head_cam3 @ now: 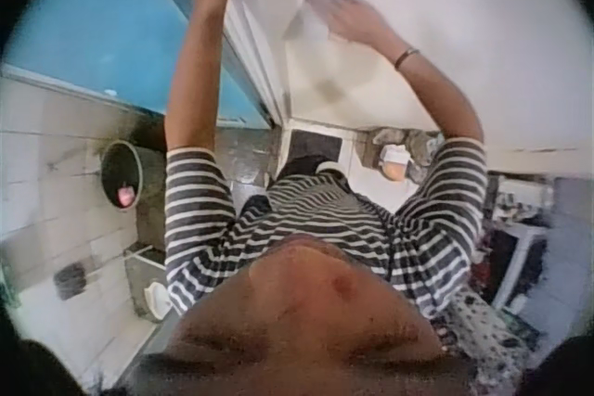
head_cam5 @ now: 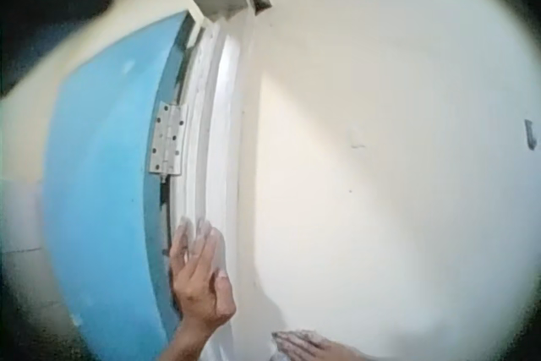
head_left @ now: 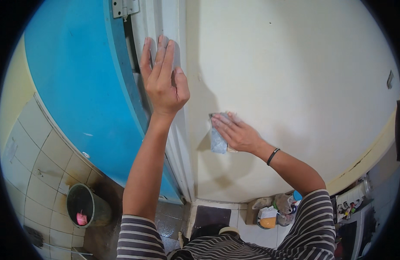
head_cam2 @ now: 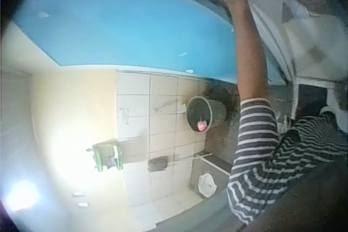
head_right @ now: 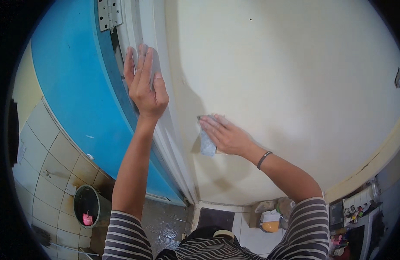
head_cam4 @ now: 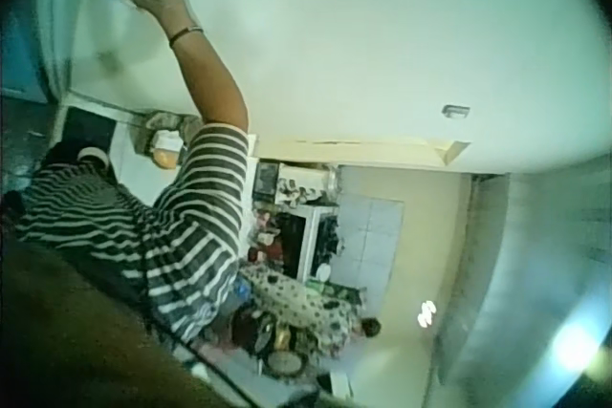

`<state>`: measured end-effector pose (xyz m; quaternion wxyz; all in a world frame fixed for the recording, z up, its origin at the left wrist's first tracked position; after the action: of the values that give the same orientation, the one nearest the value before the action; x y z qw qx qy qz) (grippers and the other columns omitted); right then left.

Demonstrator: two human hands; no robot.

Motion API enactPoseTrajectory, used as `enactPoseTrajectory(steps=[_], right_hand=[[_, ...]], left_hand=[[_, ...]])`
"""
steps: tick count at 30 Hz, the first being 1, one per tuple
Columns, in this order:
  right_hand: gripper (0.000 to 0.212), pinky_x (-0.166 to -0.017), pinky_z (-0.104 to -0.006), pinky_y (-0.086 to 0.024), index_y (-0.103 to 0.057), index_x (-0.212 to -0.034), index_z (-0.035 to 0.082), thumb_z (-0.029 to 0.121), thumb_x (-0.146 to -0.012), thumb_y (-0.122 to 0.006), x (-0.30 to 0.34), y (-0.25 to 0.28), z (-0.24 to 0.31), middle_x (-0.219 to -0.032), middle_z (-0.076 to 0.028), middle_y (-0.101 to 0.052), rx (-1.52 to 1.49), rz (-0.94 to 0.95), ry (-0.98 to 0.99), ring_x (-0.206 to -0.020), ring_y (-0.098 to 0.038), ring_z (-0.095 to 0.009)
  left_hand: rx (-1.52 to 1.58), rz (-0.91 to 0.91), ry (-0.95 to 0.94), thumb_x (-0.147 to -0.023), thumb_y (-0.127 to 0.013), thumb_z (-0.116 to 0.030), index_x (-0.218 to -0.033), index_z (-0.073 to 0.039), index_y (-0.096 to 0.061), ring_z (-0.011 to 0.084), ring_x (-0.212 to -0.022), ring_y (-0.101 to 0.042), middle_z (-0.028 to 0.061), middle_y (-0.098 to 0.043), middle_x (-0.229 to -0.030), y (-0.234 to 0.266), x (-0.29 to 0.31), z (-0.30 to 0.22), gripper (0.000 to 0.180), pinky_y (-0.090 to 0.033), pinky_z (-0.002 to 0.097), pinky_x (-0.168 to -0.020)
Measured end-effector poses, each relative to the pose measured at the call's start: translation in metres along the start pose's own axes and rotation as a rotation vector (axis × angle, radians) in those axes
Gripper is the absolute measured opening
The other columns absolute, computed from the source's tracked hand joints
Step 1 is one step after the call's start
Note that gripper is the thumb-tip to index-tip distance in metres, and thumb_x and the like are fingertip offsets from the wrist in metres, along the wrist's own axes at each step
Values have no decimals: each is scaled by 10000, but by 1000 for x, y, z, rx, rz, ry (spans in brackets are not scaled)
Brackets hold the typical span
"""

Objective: The person sands down patches on a wall and a door frame using sandpaper.

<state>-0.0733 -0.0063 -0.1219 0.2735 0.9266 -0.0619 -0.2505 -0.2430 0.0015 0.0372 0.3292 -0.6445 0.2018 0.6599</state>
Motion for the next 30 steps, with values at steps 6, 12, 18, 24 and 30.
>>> enactPoseTrajectory(steps=[6, 12, 18, 24, 30], right_hand=[[427, -1193, -517, -351, -633, -1310, -30, 121, -920, -549, -24, 37, -52, -1428, -150, -593, 87, -172, -181, -1335, -571, -276], [389, -1197, -507, -350, -645, -1274, -28, 124, -929, -549, -46, 21, -28, -1394, -134, -614, 19, -115, -14, -1377, -531, -254], [364, -1205, -508, -343, -659, -1263, -9, 125, -942, -551, -68, 33, -44, -1395, -111, -621, 91, -159, -137, -1375, -531, -238], [404, -1206, -487, -353, -671, -1251, -14, 168, -908, -562, -82, 41, -49, -1393, -136, -620, 72, -224, -70, -1371, -525, -281], [417, -1214, -480, -341, -663, -1247, -33, 184, -908, -558, -76, 30, -33, -1413, -151, -602, 93, -142, 26, -1380, -512, -278]], left_hand=[[-40, 6, -28, -775, -524, -28, -1304, 70, -642, 477, -1412, -423, 228, -645, -1349, 2, 0, -3, 550, -367, 502, -1167], [-43, 6, -38, -778, -524, -29, -1305, 73, -640, 483, -1406, -428, 230, -638, -1359, 2, 1, -3, 549, -362, 504, -1169], [-25, 10, -19, -800, -512, -28, -1330, 56, -632, 465, -1428, -411, 213, -632, -1379, 2, -1, -3, 550, -340, 498, -1183], [-37, 7, -32, -783, -521, -32, -1303, 77, -639, 486, -1408, -427, 231, -634, -1363, 2, 1, -2, 544, -369, 511, -1164], [-2, 6, 0, -817, -507, -26, -1343, 46, -628, 458, -1445, -397, 210, -627, -1389, 0, 1, -2, 544, -319, 498, -1195]])
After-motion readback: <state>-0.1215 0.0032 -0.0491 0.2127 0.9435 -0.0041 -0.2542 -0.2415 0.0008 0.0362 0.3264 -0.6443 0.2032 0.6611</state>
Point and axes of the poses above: each hand's wrist, its own x-axis away from the middle knuckle, its own y-axis out of the back of the hand, z = x × y, the point moved 10 cm from there along -x, towards the middle knuckle
